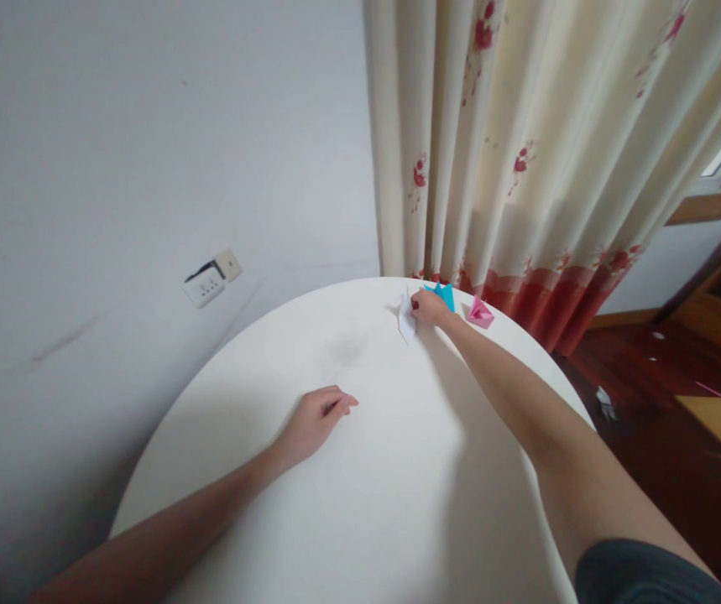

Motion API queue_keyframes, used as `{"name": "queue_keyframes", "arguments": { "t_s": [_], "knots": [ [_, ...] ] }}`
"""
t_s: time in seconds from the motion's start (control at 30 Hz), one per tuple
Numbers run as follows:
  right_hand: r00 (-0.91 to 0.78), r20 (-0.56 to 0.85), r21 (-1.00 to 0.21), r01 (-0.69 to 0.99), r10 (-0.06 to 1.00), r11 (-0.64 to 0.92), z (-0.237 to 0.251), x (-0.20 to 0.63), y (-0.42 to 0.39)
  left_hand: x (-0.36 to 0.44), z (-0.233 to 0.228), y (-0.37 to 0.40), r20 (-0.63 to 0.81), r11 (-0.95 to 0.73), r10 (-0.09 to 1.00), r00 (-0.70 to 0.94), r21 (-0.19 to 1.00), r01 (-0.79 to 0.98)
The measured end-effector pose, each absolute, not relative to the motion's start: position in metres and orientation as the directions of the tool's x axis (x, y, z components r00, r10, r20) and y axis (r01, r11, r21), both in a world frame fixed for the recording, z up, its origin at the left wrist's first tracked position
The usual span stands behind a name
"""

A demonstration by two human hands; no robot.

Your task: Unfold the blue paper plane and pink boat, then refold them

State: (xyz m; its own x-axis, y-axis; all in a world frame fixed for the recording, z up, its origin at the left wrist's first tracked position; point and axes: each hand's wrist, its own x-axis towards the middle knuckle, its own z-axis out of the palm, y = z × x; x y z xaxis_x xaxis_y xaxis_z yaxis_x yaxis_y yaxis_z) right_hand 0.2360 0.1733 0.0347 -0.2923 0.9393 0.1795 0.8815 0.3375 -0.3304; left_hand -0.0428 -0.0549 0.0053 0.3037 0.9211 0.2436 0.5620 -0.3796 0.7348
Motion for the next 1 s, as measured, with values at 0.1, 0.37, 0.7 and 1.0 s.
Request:
{"name": "queue_keyframes", "arguments": {
  "t_s": [0.1,0.37,0.7,1.0],
  "knots": [
    [-0.291,0.157,-0.324,0.887,0.944,0.328,0.037,0.241,0.175,-0.043,0.006,-0.054,0.234,-0.369,0.925,0.300,0.747,0.552],
    [-0.203,0.179,-0.341,0.905,0.963,0.254,0.058,0.265,0.123,-0.047,0.013,-0.051,0.270,-0.367,0.929,0.251,0.754,0.545],
    [-0.454,0.402,-0.374,0.712,0.795,0.595,0.009,0.195,-0.020,-0.038,0.015,-0.033,0.180,-0.436,0.899,0.399,0.285,0.854],
    [-0.487,0.222,-0.303,0.789,0.845,0.534,-0.010,0.177,-0.036,-0.025,-0.007,-0.032,0.141,-0.518,0.853,0.503,0.100,0.850]
  ]
}}
